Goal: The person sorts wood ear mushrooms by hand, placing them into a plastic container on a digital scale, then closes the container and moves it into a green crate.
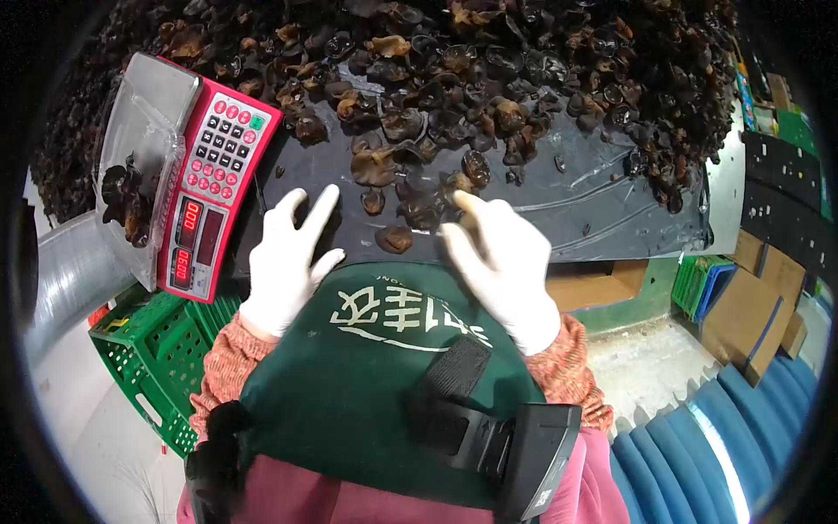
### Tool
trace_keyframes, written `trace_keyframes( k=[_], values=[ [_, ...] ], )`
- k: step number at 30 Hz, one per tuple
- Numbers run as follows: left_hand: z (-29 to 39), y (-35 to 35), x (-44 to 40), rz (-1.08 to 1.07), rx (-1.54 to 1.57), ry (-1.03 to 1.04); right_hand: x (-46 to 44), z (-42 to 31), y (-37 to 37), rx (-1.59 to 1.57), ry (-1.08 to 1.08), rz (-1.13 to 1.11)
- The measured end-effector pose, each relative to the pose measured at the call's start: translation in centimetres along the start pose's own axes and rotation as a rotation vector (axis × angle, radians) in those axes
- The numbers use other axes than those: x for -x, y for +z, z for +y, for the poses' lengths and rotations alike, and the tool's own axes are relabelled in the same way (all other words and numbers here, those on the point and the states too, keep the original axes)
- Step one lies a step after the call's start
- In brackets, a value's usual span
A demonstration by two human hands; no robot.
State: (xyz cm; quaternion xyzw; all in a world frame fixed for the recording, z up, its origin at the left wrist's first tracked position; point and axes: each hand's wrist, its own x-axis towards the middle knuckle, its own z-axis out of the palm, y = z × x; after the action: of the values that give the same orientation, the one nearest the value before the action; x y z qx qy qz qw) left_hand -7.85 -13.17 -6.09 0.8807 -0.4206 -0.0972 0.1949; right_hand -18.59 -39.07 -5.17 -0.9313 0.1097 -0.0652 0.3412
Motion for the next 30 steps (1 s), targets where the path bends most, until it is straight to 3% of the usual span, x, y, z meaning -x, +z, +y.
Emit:
trace_keyframes(
  k=[2, 5, 9, 11, 13, 15, 19, 23, 30],
  values=[
    [0.2, 0.6, -0.2, 0.004, -0.027, -0.071, -1.1, -1.1, 2.0, 0.128, -0.082, -0.003],
    [-1.1, 2.0, -0.4, 0.168, 0.048, -0.013, -2.3, -1.1, 4.3, 0.245, -0.168, -0.053],
    [-4.1, 3.7, -0.9, 0.185, 0.242, 0.009, -2.5, -0.8, 2.1, -0.017, -0.172, 0.108],
    [-3.1, 1.6, -2.4, 0.231, 0.351, -0.034, -2.0, -0.3, -1.5, -0.203, 0.11, 0.086],
    [-2.6, 0.9, -4.1, 0.239, 0.404, -0.04, -0.9, 2.3, -3.2, -0.419, 0.304, 0.219],
    [-2.5, 1.7, -5.6, 0.213, 0.428, -0.029, -0.2, 4.3, -4.3, -0.391, 0.396, 0.222],
    [-2.7, 4.0, -7.6, 0.132, 0.429, -0.029, 0.3, 3.0, -4.2, -0.054, 0.28, 0.02],
    [-2.4, 4.7, -7.5, 0.093, 0.454, -0.05, 0.6, 1.4, -1.2, 0.202, 0.165, 0.002],
    [-2.4, 3.8, -6.1, 0.102, 0.541, -0.123, 0.2, 3.2, 0.3, 0.109, 0.139, 0.055]
  ],
)
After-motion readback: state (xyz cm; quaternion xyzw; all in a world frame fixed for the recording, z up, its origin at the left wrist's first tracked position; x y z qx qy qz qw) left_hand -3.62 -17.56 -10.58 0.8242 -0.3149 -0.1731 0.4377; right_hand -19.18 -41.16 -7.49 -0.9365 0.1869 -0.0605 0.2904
